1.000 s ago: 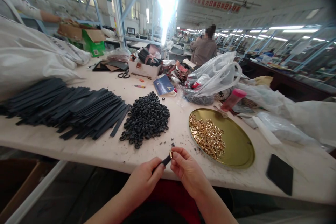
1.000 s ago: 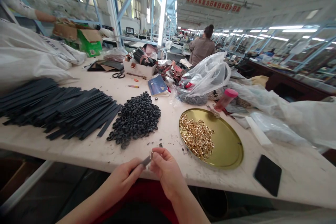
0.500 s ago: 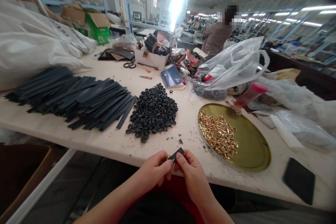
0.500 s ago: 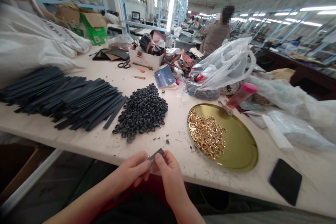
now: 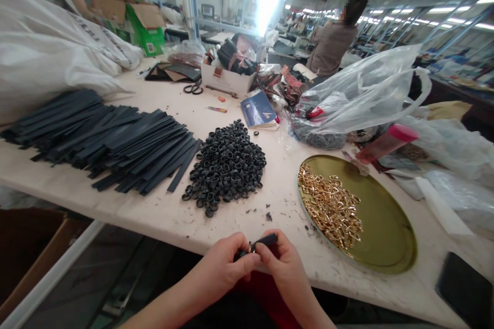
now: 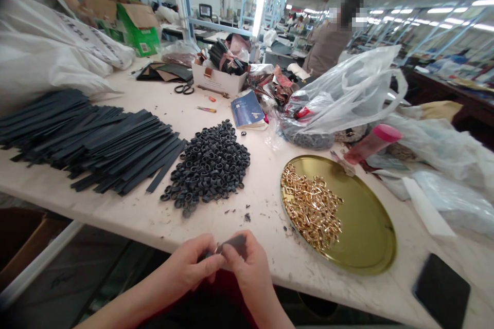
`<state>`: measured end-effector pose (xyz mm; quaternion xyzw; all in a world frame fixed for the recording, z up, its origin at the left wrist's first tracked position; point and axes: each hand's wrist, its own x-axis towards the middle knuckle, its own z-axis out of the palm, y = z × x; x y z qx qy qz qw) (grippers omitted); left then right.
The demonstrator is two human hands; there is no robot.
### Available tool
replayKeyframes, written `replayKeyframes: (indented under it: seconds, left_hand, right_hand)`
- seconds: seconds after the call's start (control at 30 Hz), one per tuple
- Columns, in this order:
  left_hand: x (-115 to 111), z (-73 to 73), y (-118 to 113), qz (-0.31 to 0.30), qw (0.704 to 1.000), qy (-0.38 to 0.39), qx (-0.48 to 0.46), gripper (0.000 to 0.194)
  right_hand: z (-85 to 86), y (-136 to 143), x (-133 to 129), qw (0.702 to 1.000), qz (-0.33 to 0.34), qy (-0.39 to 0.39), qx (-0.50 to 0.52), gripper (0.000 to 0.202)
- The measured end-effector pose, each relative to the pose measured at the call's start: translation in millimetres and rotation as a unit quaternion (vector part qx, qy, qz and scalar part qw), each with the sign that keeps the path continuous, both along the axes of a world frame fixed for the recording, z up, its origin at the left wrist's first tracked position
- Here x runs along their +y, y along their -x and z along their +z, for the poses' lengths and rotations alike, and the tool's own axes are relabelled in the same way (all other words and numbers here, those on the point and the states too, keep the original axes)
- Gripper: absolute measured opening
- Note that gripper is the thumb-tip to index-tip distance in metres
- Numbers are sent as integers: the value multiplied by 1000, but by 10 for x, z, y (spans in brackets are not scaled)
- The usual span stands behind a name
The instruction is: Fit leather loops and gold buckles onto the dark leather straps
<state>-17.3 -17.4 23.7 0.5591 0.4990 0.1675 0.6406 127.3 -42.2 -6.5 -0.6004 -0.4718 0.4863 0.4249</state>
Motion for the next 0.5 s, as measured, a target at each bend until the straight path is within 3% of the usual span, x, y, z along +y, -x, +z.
replayKeyframes:
  seconds: [0.13,0.27,0.4,0.5]
  left_hand:
    - [123,-138,13,26,1000,4,-5,25]
    - [259,-240,-13,52,997,-15,-55,28]
    - [337,-280,-20,46,998,-33,-40,23]
    - [388,-329,-6,76,997,-18,-23,24]
  right_hand:
    - [-6,-32,110,996,70,20,58,26]
    - [26,-164,523,993,104,-38,-40,40]
    - [-27,-273,1140,965,40,-126,-228,11]
    - [-103,-285,1397,956,42,-134,-256,6]
